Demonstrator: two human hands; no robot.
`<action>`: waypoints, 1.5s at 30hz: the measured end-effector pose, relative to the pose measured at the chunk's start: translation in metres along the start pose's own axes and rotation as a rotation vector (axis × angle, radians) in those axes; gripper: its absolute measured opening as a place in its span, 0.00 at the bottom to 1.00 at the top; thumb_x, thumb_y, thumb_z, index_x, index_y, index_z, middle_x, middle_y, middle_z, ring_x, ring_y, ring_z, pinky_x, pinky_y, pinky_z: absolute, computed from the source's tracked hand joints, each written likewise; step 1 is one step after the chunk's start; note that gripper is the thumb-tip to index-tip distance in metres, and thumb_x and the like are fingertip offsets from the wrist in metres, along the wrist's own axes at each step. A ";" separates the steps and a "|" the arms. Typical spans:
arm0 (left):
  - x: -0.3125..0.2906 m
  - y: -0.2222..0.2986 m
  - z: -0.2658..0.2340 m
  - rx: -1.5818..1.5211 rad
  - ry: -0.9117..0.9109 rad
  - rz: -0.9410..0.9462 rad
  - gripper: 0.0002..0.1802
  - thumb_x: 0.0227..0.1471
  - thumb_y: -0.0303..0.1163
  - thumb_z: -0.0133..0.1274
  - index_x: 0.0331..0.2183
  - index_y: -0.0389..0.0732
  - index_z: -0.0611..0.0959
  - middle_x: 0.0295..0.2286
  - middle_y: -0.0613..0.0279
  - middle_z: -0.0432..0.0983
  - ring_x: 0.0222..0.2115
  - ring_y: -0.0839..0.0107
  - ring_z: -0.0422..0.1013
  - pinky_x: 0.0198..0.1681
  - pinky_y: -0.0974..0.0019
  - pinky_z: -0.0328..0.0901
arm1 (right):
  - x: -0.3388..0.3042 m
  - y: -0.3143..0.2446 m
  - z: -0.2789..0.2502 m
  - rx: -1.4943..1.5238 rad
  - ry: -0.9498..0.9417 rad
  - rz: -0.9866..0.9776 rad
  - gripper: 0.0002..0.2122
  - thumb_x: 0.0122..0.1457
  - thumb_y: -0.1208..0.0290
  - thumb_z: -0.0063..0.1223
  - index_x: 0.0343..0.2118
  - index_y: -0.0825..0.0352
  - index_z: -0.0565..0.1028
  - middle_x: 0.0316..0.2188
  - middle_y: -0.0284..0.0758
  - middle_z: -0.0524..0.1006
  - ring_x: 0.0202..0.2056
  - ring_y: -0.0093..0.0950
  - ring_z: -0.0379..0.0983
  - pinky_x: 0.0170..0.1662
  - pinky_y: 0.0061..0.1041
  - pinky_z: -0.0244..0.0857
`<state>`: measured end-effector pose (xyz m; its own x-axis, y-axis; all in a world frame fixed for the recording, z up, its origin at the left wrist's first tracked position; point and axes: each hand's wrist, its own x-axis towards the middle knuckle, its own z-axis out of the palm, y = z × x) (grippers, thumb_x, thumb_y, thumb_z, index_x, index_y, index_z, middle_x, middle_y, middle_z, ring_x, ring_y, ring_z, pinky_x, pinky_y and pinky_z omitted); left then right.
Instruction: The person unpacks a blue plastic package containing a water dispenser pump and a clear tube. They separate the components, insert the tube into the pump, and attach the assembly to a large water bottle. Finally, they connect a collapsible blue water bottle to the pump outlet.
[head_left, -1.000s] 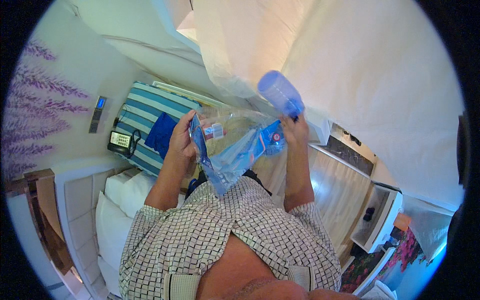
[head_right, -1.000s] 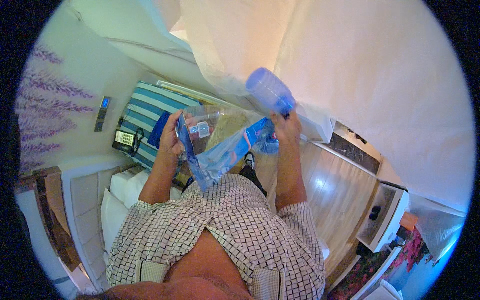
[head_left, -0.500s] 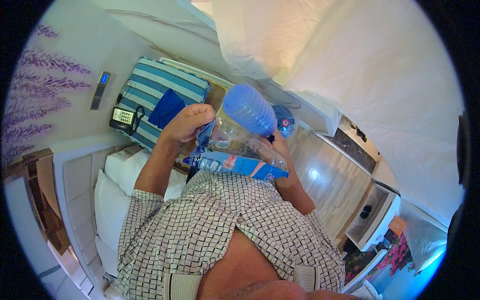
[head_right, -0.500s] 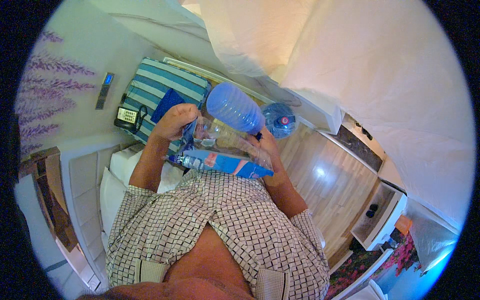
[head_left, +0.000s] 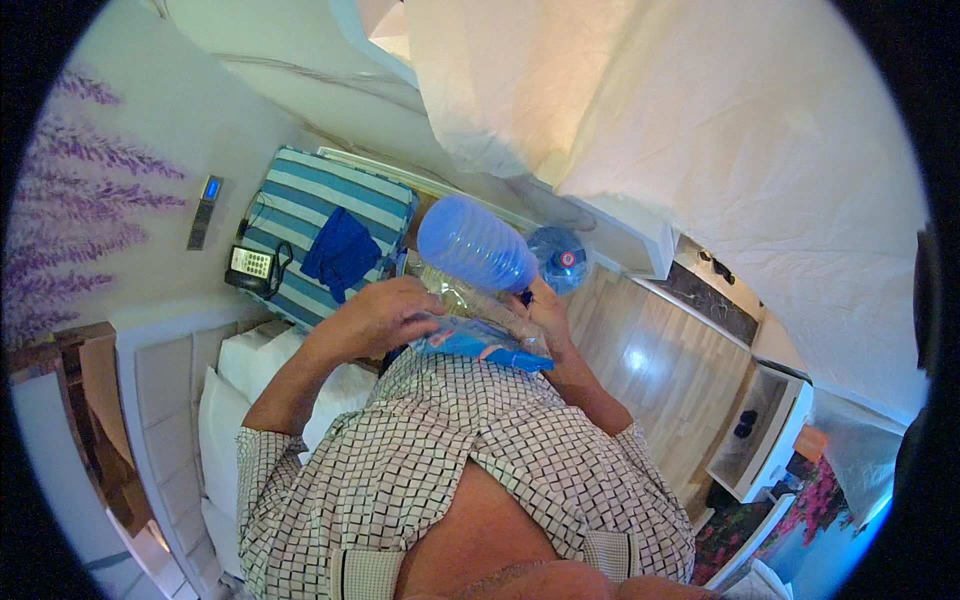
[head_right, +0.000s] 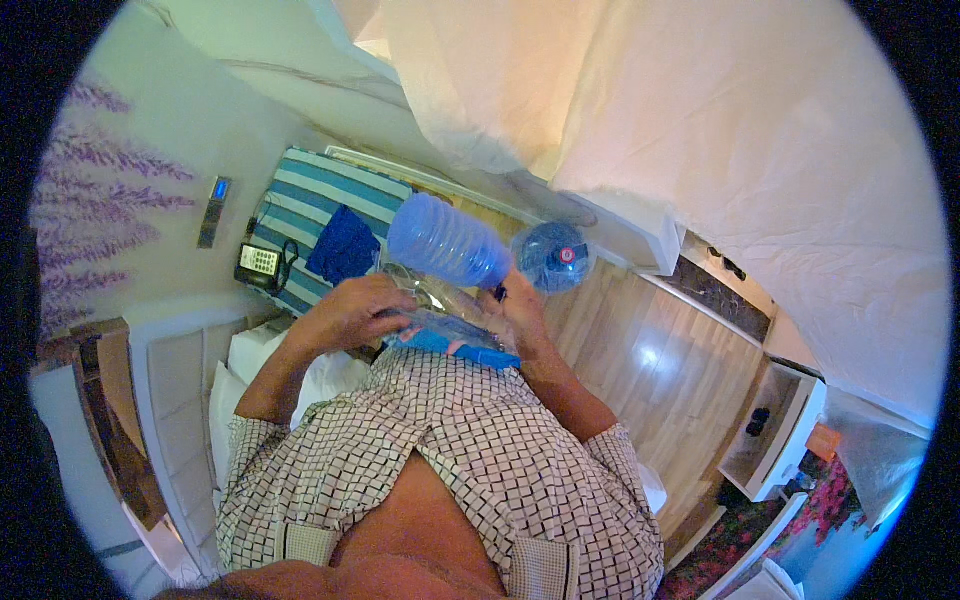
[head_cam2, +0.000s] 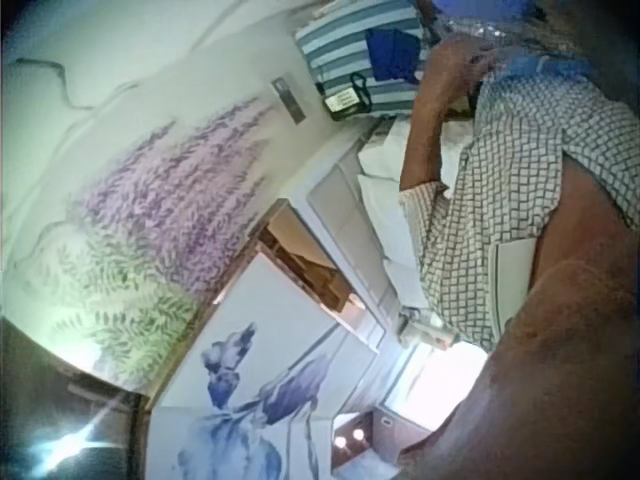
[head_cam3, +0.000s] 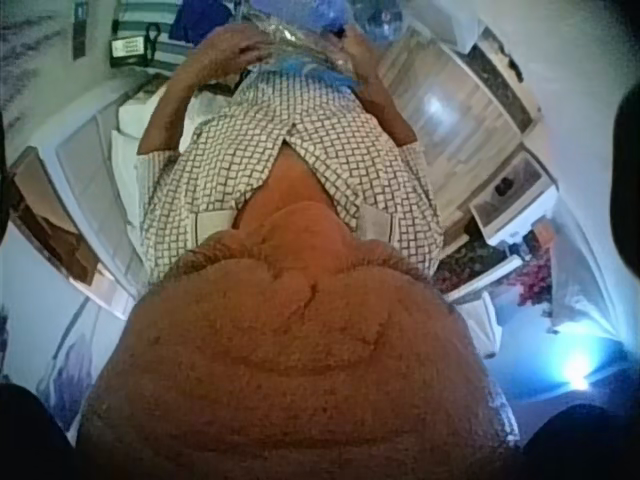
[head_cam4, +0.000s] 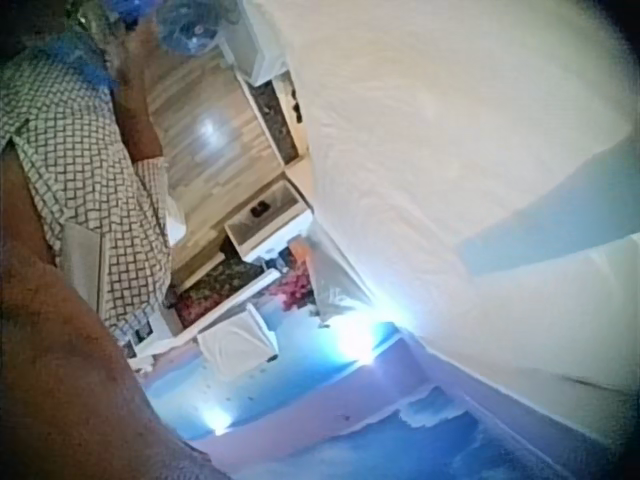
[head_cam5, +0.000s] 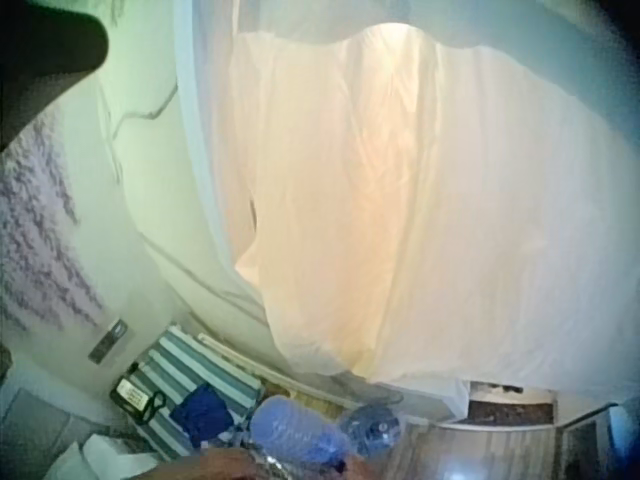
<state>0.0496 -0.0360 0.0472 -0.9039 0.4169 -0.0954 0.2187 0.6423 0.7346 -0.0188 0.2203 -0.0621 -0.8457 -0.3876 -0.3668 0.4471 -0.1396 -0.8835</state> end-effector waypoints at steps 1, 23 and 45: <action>0.003 0.004 0.005 0.016 -0.027 0.016 0.17 0.49 0.30 0.60 0.42 0.39 0.81 0.41 0.52 0.77 0.43 0.52 0.73 0.46 0.54 0.69 | 0.001 0.000 0.000 0.147 -0.019 0.085 0.12 0.67 0.60 0.44 0.40 0.62 0.75 0.24 0.25 0.69 0.20 0.17 0.61 0.23 0.20 0.58; 0.045 -0.057 0.070 -0.177 -0.296 0.068 0.19 0.46 0.37 0.58 0.40 0.36 0.79 0.38 0.44 0.79 0.42 0.46 0.75 0.46 0.55 0.68 | 0.021 -0.015 0.003 0.639 0.130 0.175 0.11 0.67 0.61 0.46 0.39 0.64 0.71 0.31 0.32 0.73 0.22 0.22 0.68 0.32 0.31 0.76; -0.093 -0.104 0.111 0.081 0.731 -0.497 0.20 0.55 0.30 0.51 0.50 0.38 0.73 0.41 0.54 0.74 0.41 0.61 0.71 0.43 0.56 0.67 | 0.064 -0.008 -0.009 0.388 0.067 0.055 0.14 0.68 0.58 0.46 0.42 0.66 0.69 0.35 0.32 0.73 0.30 0.26 0.72 0.31 0.33 0.76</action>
<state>0.1514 -0.0701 -0.0945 -0.9040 -0.4194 0.0829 -0.2611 0.6951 0.6698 -0.0792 0.2051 -0.0816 -0.8287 -0.3456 -0.4402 0.5585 -0.4588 -0.6911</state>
